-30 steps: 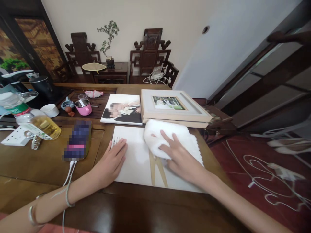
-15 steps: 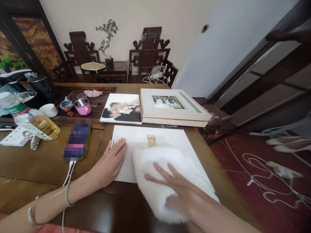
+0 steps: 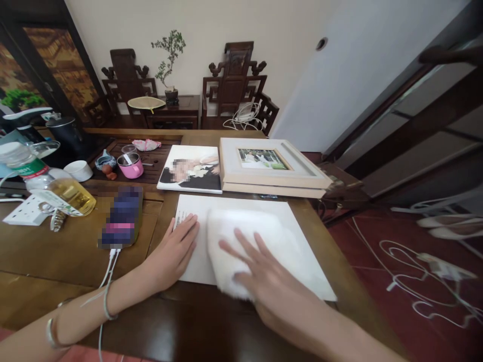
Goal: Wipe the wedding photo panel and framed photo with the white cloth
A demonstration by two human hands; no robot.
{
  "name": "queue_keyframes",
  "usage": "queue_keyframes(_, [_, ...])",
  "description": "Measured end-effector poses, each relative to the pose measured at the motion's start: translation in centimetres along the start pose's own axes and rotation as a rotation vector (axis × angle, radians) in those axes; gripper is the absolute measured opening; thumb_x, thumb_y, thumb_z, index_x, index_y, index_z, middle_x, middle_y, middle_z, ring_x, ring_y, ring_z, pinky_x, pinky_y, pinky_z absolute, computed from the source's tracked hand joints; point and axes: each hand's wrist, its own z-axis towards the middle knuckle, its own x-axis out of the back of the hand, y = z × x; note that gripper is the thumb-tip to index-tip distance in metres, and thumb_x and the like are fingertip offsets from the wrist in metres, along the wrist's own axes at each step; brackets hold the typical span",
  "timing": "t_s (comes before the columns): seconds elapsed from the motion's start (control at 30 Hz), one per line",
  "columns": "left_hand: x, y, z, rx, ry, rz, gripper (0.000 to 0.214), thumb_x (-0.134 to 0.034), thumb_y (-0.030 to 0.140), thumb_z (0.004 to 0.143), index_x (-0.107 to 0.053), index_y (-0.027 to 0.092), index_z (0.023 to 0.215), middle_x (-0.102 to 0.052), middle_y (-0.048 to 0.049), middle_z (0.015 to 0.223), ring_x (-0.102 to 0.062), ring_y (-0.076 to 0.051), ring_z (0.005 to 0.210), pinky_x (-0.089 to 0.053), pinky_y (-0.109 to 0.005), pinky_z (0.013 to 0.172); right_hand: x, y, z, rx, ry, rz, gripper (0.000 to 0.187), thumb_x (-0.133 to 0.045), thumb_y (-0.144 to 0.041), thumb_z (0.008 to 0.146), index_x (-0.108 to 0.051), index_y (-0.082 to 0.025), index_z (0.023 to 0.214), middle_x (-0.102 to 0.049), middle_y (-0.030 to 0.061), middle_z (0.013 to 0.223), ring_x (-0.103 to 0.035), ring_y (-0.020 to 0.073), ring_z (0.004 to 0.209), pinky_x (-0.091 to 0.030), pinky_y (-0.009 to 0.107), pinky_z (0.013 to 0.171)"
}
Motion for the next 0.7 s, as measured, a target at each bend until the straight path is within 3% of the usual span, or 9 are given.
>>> queue_keyframes(0.1, [0.0, 0.0, 0.0, -0.004, -0.008, 0.01, 0.044, -0.028, 0.017, 0.098, -0.03, 0.012, 0.142, -0.035, -0.0183, 0.148, -0.022, -0.025, 0.142, -0.02, -0.054, 0.113, 0.4, -2.3, -2.5, 0.131, 0.039, 0.047, 0.025, -0.05, 0.001, 0.074, -0.066, -0.019, 0.073, -0.047, 0.0083, 0.142, -0.021, 0.0397, 0.136, -0.023, 0.066, 0.106])
queue_keyframes(0.17, [0.1, 0.0, 0.0, -0.006, -0.004, 0.011, 0.044, -0.028, 0.017, 0.098, -0.03, 0.012, 0.142, -0.036, -0.0186, 0.148, -0.023, -0.026, 0.142, -0.02, -0.055, 0.113, 1.4, -3.1, -3.3, 0.18, -0.009, 0.092, 0.025, -0.051, -0.001, 0.077, -0.065, -0.02, 0.071, -0.048, 0.0046, 0.141, -0.026, 0.0369, 0.135, -0.026, 0.063, 0.107])
queue_keyframes(0.33, [0.0, 0.0, 0.0, -0.002, -0.022, 0.012, 0.044, -0.029, 0.017, 0.098, -0.03, 0.012, 0.142, -0.035, -0.0192, 0.148, -0.021, -0.026, 0.142, -0.02, -0.055, 0.113, 3.6, -1.8, -1.1, 0.044, -0.192, 0.156, 0.043, -0.046, 0.006, 0.065, -0.067, -0.02, 0.092, -0.042, 0.0059, 0.145, -0.022, 0.0331, 0.138, -0.027, 0.059, 0.109])
queue_keyframes(0.43, [-0.1, 0.0, 0.0, 0.0, -0.01, -0.001, 0.045, -0.029, 0.017, 0.098, -0.03, 0.014, 0.143, -0.036, -0.018, 0.147, -0.022, -0.026, 0.142, -0.02, -0.055, 0.113, 2.9, 0.8, 1.9, -0.06, -0.163, 0.091, 0.057, -0.044, 0.008, 0.059, -0.065, -0.015, 0.105, -0.037, 0.0118, 0.148, -0.012, 0.0348, 0.139, -0.021, 0.061, 0.11])
queue_keyframes(0.53, [0.0, 0.0, 0.0, 0.004, 0.004, -0.02, 0.045, -0.03, 0.017, 0.098, -0.031, 0.014, 0.142, -0.038, -0.0181, 0.147, -0.024, -0.026, 0.141, -0.021, -0.055, 0.113, 1.4, 2.7, 4.3, -0.113, -0.067, -0.037, 0.056, -0.045, 0.007, 0.062, -0.063, -0.011, 0.111, -0.036, 0.0154, 0.148, -0.008, 0.0388, 0.138, -0.019, 0.065, 0.109])
queue_keyframes(0.6, [0.0, 0.0, 0.0, 0.006, 0.006, -0.024, 0.045, -0.03, 0.016, 0.097, -0.032, 0.014, 0.142, -0.038, -0.0181, 0.147, -0.024, -0.026, 0.141, -0.021, -0.054, 0.113, 0.7, 2.8, 4.9, -0.123, -0.028, -0.095, 0.053, -0.046, 0.006, 0.063, -0.064, -0.011, 0.109, -0.036, 0.0158, 0.148, -0.008, 0.0411, 0.138, -0.017, 0.067, 0.108])
queue_keyframes(0.7, [0.1, 0.1, 0.0, 0.008, -0.004, -0.016, 0.045, -0.031, 0.016, 0.097, -0.031, 0.013, 0.142, -0.037, -0.0181, 0.147, -0.024, -0.026, 0.141, -0.021, -0.054, 0.113, 0.5, 0.7, 3.6, -0.086, -0.042, -0.072, 0.048, -0.048, 0.005, 0.064, -0.067, -0.012, 0.104, -0.036, 0.0168, 0.147, -0.012, 0.0439, 0.136, -0.018, 0.069, 0.107])
